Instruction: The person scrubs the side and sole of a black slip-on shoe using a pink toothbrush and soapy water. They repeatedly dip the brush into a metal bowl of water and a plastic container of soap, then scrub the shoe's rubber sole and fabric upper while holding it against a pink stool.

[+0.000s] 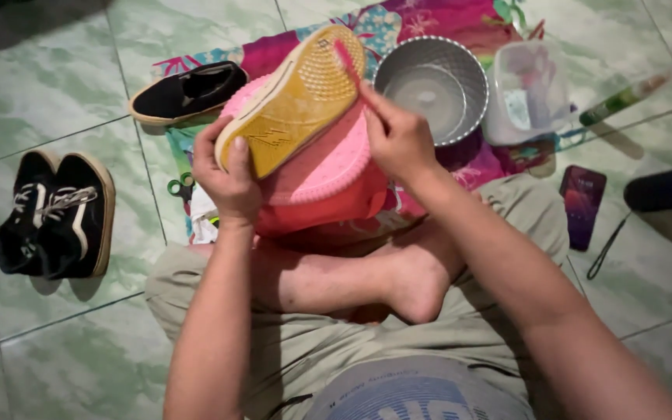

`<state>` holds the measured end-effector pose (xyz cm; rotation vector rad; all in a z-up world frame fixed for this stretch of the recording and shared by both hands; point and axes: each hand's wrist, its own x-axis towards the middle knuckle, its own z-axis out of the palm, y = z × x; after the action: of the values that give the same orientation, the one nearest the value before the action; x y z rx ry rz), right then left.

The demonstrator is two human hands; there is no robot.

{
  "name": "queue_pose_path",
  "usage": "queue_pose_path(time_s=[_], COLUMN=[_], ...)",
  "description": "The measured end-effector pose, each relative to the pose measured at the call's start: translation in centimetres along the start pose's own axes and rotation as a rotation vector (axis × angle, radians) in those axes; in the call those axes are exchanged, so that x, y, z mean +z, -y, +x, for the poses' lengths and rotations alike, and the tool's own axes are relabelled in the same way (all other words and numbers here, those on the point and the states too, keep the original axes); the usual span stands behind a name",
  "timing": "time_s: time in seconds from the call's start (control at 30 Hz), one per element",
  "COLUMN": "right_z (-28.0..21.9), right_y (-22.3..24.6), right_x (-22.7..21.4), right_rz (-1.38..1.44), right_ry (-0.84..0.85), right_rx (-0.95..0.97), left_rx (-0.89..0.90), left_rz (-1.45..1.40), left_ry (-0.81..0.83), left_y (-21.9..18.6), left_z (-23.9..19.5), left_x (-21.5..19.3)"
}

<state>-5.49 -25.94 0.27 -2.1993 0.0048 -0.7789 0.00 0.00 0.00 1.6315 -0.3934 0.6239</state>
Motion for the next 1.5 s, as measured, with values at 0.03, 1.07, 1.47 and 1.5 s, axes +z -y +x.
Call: queue_pose_path(time_s=[0.03,1.07,1.47,1.5], right_z=[0.3,-5.9,-4.9,-4.1], right_y=[-1.3,4.0,-1.4,-2.1], right_x=[0.1,0.5,0.0,-0.2], right_rz=[0.007,0.197,0.001,0.003], right_ry=[-0.002,-0.081,-0.103,-0.108], right_rx=[0.066,0.153,-0.082,-0.083], left_rx=[0.003,-0.017,-0.048,-0.043], left_rz=[-0.002,-0.064,-0.067,-0.067], left_ry=[-0.003,0.012,0.016,0.018], left_y=[0.2,-0.7,-0.2,-0.4], left_z=[0.0,0.2,0.2,0.1], left_x=[0.0,0.5,0.3,0.4])
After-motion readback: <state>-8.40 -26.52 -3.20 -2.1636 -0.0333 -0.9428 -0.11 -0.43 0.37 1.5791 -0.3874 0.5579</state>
